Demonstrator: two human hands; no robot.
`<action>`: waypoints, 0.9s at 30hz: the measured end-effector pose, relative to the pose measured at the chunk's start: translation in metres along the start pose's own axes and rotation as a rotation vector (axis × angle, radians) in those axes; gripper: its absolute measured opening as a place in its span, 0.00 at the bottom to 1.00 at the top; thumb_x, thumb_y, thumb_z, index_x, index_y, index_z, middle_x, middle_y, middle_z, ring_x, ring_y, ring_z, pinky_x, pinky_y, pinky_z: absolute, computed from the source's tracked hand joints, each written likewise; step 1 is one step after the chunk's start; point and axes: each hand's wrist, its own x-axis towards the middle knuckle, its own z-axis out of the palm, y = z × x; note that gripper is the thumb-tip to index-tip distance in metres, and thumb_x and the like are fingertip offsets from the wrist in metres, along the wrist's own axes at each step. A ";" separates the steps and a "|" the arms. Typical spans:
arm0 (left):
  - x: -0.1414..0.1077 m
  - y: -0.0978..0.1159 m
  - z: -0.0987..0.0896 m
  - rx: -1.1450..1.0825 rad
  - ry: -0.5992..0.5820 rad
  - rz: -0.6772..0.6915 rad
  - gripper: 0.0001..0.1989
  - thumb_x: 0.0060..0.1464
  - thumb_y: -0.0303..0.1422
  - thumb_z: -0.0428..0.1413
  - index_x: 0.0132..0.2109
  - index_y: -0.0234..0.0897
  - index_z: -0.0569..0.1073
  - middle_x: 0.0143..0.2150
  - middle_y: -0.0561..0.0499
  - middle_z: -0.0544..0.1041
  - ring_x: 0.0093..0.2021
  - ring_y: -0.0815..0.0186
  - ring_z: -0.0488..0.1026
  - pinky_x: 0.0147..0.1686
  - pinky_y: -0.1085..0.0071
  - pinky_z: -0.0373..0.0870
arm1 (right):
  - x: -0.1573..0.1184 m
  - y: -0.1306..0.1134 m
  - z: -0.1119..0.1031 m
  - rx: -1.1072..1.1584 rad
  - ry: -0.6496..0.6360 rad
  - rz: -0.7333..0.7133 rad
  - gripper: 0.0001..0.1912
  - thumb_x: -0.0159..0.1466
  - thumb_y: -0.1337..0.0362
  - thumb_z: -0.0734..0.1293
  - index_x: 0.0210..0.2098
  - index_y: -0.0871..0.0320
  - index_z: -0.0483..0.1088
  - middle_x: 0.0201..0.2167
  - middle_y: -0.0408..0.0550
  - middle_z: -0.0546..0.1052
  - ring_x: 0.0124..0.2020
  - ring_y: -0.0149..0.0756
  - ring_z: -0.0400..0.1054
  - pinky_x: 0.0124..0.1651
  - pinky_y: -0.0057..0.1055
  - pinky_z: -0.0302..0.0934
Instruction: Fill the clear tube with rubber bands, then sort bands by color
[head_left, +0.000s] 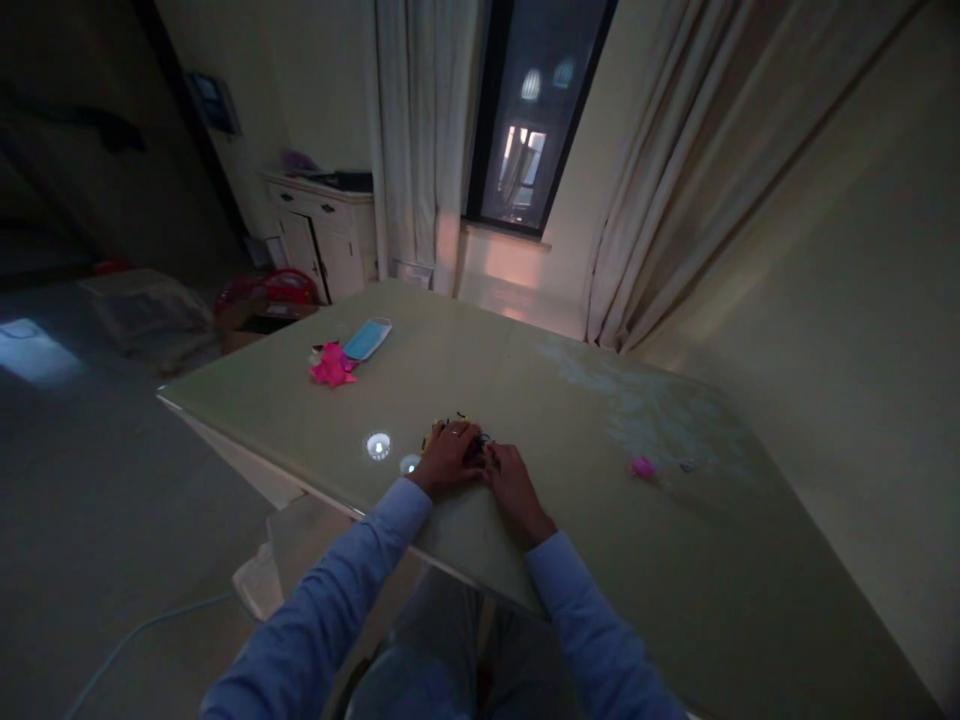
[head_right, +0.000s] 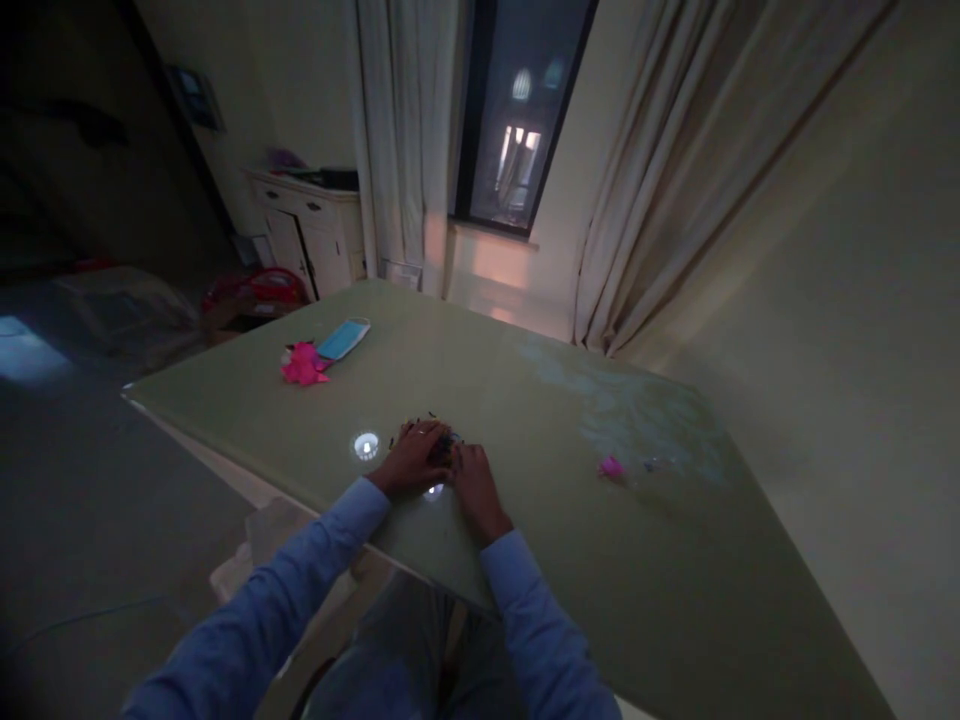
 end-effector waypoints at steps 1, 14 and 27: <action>0.001 -0.001 -0.001 0.003 0.008 0.008 0.39 0.49 0.52 0.62 0.63 0.38 0.65 0.61 0.37 0.69 0.62 0.46 0.63 0.63 0.45 0.52 | 0.006 0.000 0.003 0.031 0.013 0.013 0.14 0.67 0.65 0.60 0.48 0.55 0.73 0.43 0.54 0.75 0.45 0.41 0.69 0.51 0.40 0.66; 0.023 -0.019 -0.009 -0.085 0.034 0.047 0.16 0.57 0.40 0.57 0.49 0.36 0.74 0.45 0.42 0.75 0.45 0.57 0.73 0.46 0.62 0.70 | 0.020 0.005 -0.001 0.304 0.078 0.164 0.15 0.61 0.62 0.64 0.46 0.58 0.74 0.42 0.52 0.80 0.42 0.41 0.74 0.47 0.38 0.68; 0.036 -0.029 -0.021 -0.765 0.417 -0.285 0.22 0.50 0.36 0.60 0.52 0.36 0.71 0.48 0.46 0.77 0.45 0.61 0.75 0.49 0.64 0.73 | 0.020 0.007 0.000 0.353 0.158 0.270 0.16 0.59 0.60 0.65 0.44 0.59 0.74 0.40 0.53 0.79 0.40 0.41 0.74 0.44 0.37 0.67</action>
